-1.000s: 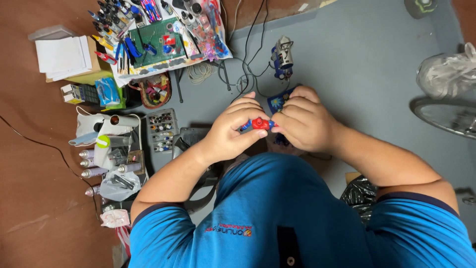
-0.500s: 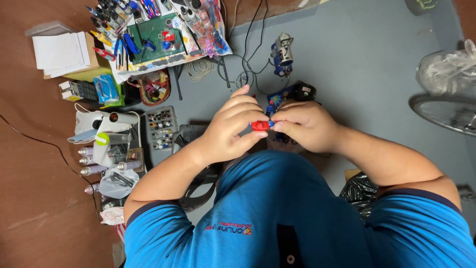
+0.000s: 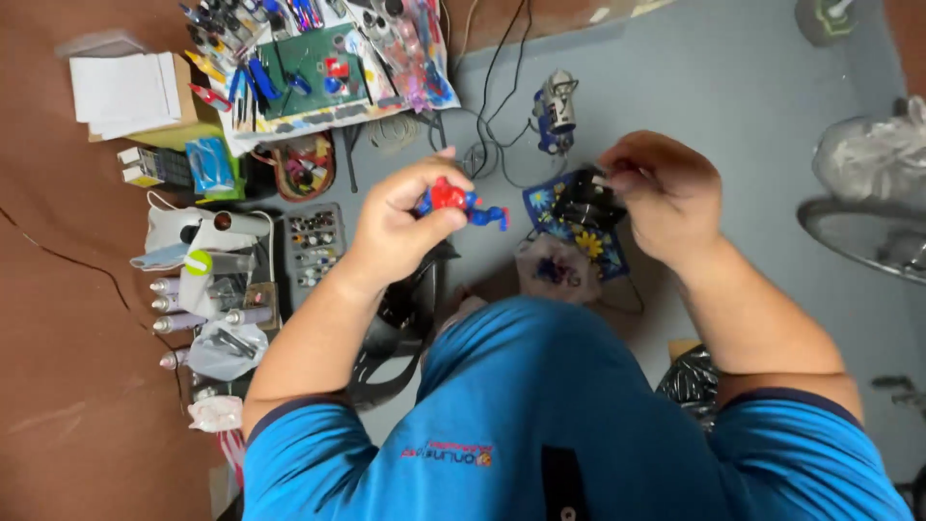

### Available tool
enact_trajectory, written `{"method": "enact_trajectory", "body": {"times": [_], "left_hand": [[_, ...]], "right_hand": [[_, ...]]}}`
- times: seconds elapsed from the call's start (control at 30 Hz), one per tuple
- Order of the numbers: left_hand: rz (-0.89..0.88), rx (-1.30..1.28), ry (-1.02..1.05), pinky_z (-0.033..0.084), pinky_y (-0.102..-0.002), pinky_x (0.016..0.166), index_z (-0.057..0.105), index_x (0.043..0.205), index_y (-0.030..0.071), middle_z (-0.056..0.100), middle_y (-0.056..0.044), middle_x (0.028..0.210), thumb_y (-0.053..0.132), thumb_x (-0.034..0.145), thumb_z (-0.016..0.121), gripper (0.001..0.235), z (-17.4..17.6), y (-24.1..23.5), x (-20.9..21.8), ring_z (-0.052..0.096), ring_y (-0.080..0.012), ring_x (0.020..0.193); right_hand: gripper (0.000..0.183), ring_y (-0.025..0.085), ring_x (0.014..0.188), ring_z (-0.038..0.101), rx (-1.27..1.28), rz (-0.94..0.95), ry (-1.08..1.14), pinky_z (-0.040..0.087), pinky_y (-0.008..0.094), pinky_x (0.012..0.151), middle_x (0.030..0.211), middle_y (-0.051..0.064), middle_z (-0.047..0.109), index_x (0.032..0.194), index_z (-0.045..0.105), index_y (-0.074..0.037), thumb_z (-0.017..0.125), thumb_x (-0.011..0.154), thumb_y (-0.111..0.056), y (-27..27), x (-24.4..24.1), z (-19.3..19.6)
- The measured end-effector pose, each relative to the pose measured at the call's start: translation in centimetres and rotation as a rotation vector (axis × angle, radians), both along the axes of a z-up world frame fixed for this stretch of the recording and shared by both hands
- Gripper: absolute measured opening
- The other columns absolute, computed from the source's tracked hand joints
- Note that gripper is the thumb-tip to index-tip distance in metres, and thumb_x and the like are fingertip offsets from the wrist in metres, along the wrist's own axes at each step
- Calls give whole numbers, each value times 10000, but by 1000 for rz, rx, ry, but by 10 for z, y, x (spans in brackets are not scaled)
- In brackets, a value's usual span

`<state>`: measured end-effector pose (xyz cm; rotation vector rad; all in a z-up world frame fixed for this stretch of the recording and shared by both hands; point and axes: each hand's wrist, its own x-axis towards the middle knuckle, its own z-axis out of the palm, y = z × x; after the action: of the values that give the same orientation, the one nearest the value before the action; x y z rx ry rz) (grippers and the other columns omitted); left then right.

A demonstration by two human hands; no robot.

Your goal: Repairing or customizing a Spider-Man action figure by heating it with a hair dryer and manipulating the joints.

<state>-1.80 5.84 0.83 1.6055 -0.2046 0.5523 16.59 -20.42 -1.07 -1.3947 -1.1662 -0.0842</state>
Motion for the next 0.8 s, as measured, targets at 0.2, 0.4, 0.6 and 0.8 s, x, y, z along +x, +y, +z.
{"method": "enact_trajectory", "body": {"times": [0.2,0.4,0.6,0.8], "left_hand": [[14,-163,103,337,-451,1240,730,1140,20,712,-38,992,171,928,805,271,-6,-23,23,598,-84,1078],[61,-320,290,566,-328,983,707,1211,5,754,-89,967,151,975,758,282,-12,-42,43,656,-76,910],[10,-546,280,604,-377,934,714,1204,-16,759,-197,1036,315,1119,528,389,-29,-48,54,717,-188,991],[10,-502,291,502,-408,1094,684,1280,-30,722,-195,1221,235,1120,539,342,-36,-52,51,652,-190,1165]], "right_hand": [[183,304,929,673,101,300,120,557,432,857,1136,252,712,1043,731,61,682,1011,-112,48,-40,-2],[150,331,1030,694,-12,345,165,549,521,921,1154,257,719,1042,725,75,660,1025,-60,45,-29,-29],[177,294,1055,670,69,302,355,532,439,954,1141,252,704,1044,696,100,603,1053,-51,41,-20,-74],[153,251,1067,657,128,267,515,520,384,962,1129,239,701,1046,664,100,590,1058,-33,42,-30,-84]]}}
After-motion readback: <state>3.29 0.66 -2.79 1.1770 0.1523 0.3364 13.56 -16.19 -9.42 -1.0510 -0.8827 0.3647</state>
